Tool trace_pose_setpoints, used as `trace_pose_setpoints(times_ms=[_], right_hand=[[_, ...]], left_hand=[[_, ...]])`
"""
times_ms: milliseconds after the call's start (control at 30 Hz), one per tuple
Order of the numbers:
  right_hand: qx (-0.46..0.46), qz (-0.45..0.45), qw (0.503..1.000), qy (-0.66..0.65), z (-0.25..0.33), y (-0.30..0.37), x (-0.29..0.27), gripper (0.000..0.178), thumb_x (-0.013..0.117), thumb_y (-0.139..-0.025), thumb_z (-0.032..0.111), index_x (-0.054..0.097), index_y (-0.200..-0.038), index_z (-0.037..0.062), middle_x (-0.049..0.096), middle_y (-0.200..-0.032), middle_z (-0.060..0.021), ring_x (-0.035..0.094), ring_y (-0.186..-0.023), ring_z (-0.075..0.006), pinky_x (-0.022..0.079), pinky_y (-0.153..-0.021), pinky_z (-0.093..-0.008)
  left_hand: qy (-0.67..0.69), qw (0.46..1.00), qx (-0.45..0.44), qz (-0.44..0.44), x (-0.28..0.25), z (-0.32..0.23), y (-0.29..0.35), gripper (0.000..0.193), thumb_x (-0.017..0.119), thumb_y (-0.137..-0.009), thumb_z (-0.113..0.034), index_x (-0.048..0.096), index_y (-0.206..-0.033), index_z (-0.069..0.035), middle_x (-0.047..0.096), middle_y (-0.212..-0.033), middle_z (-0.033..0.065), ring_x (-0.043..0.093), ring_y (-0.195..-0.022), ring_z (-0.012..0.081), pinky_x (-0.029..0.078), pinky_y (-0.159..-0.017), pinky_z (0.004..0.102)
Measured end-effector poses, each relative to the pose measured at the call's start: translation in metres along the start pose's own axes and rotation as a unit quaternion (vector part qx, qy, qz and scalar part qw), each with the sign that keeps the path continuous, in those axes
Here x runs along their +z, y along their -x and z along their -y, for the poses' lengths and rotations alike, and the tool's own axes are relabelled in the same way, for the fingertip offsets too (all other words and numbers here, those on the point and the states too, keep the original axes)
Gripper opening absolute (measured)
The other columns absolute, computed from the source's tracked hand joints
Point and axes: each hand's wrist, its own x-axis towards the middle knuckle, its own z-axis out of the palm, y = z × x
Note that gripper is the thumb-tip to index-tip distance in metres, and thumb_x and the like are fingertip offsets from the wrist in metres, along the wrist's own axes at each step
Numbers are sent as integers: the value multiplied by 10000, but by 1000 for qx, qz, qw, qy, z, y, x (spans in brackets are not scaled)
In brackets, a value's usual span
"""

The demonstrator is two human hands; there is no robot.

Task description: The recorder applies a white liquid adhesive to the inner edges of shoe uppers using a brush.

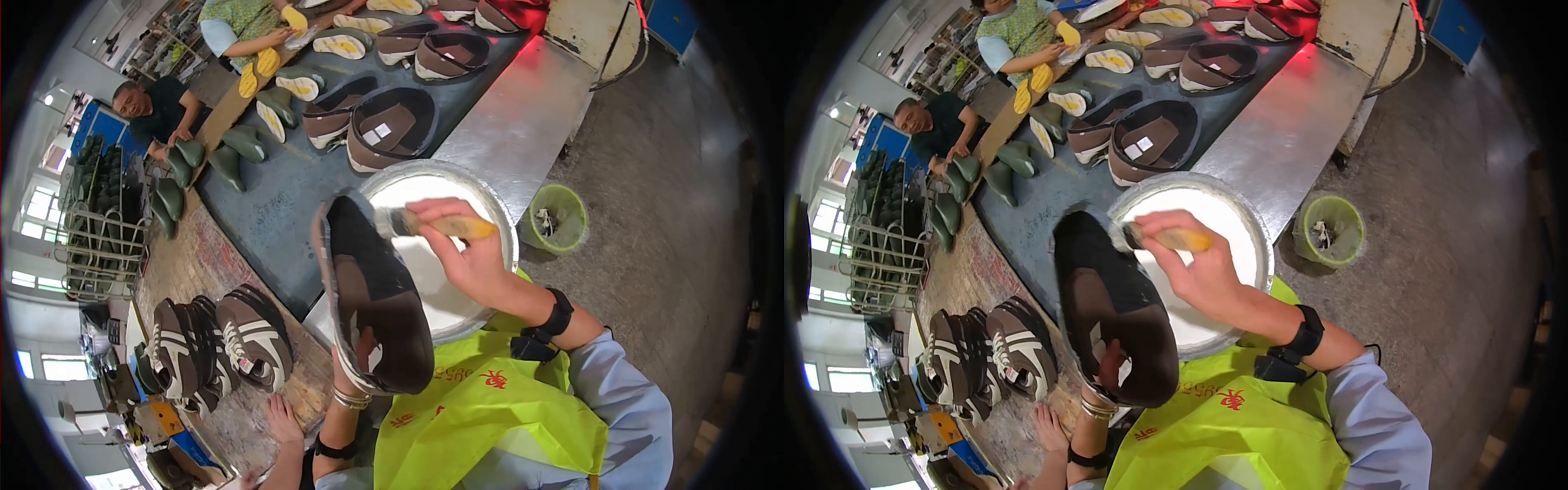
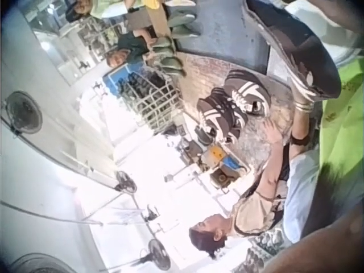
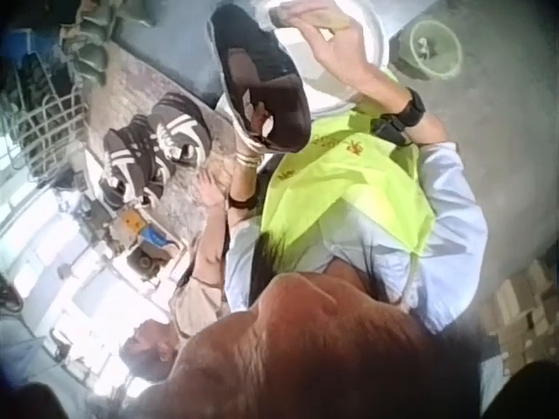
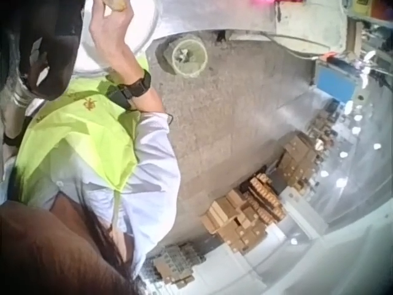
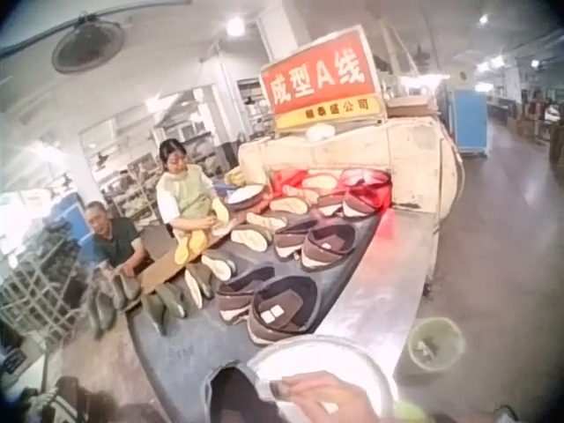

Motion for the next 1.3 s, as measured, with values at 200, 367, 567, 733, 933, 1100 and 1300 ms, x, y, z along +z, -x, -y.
trace_pose_setpoints(times_ms=[200,367,567,733,933,1100,1300], right_hand=[[103,-71,991,-55,-5,0,-3,166,564,-894,30,573,-1043,-44,639,-923,-84,636,-835,-136,506,-736,-250],[280,-61,951,-118,-24,53,-7,163,558,-903,41,577,-1023,-67,633,-904,-89,622,-800,-126,506,-708,-243],[240,-40,969,-50,-16,53,-16,162,552,-912,51,567,-1035,-54,625,-919,-81,607,-774,-117,509,-696,-241],[51,-97,989,-99,6,-13,-3,152,543,-914,48,576,-1034,-39,628,-920,-83,618,-797,-125,517,-711,-246],[175,-40,984,4,-11,12,-10,163,584,-895,89,587,-995,-40,657,-894,-102,656,-798,-159,524,-705,-261],[215,53,974,44,-10,54,-18,164,580,-896,90,587,-995,-40,661,-853,-114,660,-784,-156,519,-684,-261],[176,69,979,83,-1,48,-12,135,604,-875,74,583,-980,-8,662,-832,-104,658,-752,-180,511,-636,-272]], left_hand=[[-155,976,137,65,22,-34,14,232,616,-867,-43,557,-1086,7,595,-879,38,574,-757,117,497,-652,256],[-147,982,117,28,34,-62,-2,233,626,-871,-84,566,-1081,-3,602,-846,28,558,-708,107,477,-611,264],[-95,986,140,-2,32,-64,-8,202,620,-887,-103,583,-1059,-5,597,-855,2,527,-724,84,439,-623,247],[36,994,5,102,22,-38,-7,188,594,-905,-106,586,-1093,-108,619,-930,-4,595,-813,125,492,-691,277],[78,984,-5,163,50,-71,13,159,592,-898,-78,617,-1044,-135,647,-958,-11,622,-854,139,521,-746,318],[55,994,-41,81,18,-59,-12,348,626,-868,-67,519,-1198,-90,614,-1022,31,611,-903,155,514,-731,310],[128,991,-36,15,22,-72,-5,420,639,-853,-39,477,-1234,-108,572,-852,-6,581,-705,105,500,-606,257]])
